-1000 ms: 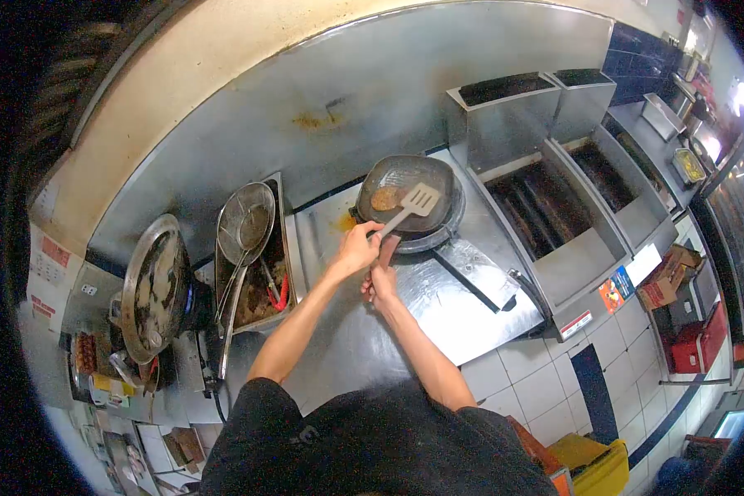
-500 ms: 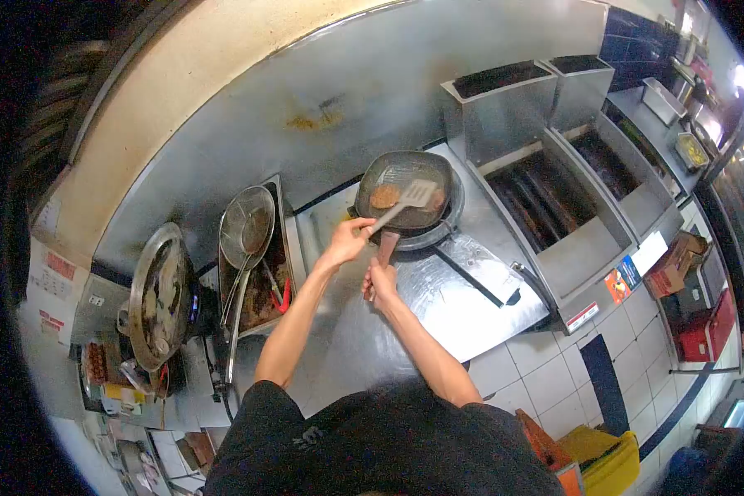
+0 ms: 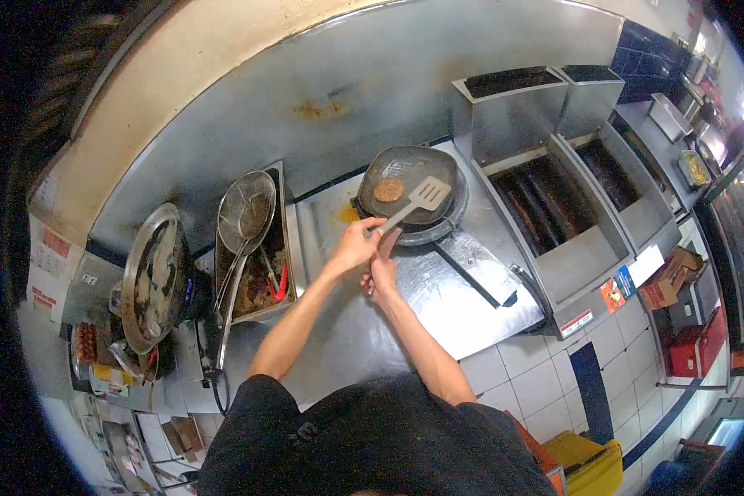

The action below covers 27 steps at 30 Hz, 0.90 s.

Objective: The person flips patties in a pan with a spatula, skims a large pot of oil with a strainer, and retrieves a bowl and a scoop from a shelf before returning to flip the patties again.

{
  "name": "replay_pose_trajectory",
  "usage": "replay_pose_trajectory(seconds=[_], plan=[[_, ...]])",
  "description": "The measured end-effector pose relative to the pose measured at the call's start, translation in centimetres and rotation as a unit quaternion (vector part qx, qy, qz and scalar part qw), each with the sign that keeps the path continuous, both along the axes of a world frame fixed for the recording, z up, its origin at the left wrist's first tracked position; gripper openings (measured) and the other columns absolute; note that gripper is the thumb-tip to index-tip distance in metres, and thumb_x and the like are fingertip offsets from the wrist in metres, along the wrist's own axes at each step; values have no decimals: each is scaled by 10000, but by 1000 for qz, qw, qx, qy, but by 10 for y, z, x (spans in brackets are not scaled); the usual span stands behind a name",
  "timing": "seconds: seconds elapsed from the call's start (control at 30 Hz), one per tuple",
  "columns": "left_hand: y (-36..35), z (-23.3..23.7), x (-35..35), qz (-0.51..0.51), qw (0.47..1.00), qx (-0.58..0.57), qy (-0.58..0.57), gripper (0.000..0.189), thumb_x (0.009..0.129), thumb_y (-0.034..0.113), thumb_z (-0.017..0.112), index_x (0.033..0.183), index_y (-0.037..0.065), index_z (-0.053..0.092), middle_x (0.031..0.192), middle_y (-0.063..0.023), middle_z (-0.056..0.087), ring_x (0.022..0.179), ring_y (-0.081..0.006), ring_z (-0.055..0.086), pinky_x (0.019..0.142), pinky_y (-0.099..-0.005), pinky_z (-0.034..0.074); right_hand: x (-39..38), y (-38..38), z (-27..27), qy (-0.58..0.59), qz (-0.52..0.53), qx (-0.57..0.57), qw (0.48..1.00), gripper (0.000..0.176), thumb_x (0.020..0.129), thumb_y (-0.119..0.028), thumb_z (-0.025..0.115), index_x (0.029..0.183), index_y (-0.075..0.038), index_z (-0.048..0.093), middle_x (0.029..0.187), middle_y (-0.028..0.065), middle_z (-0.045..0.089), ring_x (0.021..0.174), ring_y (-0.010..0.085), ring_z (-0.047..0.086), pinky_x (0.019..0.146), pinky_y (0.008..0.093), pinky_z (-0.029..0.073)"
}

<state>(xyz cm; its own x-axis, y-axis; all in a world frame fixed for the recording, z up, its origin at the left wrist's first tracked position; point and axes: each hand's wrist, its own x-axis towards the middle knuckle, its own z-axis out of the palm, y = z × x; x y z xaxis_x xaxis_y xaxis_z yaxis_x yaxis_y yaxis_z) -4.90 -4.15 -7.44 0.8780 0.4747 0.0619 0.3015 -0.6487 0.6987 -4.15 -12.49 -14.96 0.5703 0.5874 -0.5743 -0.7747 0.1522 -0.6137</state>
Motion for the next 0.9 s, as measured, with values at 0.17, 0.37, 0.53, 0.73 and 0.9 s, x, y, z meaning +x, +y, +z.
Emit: replay_pose_trajectory(seconds=[0.17,0.37,0.53,0.73,0.9], plan=[[6,5,-1,5,999,-35,12,291,864,213,556,1119,105,645,1035,-182,658,984,-352,621,869,-404,480,-4,4,-5,4,-41,18,999,413,913,-407,502,670,-84,416,487,47,442,361,179,459,299,302,305],[-2,14,5,8,995,34,90,276,866,188,563,1112,88,638,1035,-197,655,973,-339,632,832,-390,485,-2,5,-8,0,-23,-15,1000,403,904,-401,523,688,-80,411,495,44,443,360,171,451,300,298,314],[24,14,1,-29,999,1,23,281,850,181,555,1091,72,649,1005,-189,661,960,-351,630,839,-405,486,-1,5,-2,-12,-13,-21,1000,336,881,-366,542,668,-131,432,491,15,434,373,153,458,305,275,279],[44,11,-32,68,995,63,32,274,861,196,572,1098,88,655,1052,-197,653,1025,-336,611,906,-389,457,-1,6,-12,-6,-26,21,999,307,861,-322,560,655,-145,416,495,6,437,369,141,437,308,275,304],[41,-17,-17,105,993,29,43,258,841,198,572,1059,90,656,1011,-182,662,974,-354,622,866,-408,477,0,6,-12,2,-37,21,999,280,855,-293,579,692,-144,407,532,-9,424,403,122,429,325,274,355]])
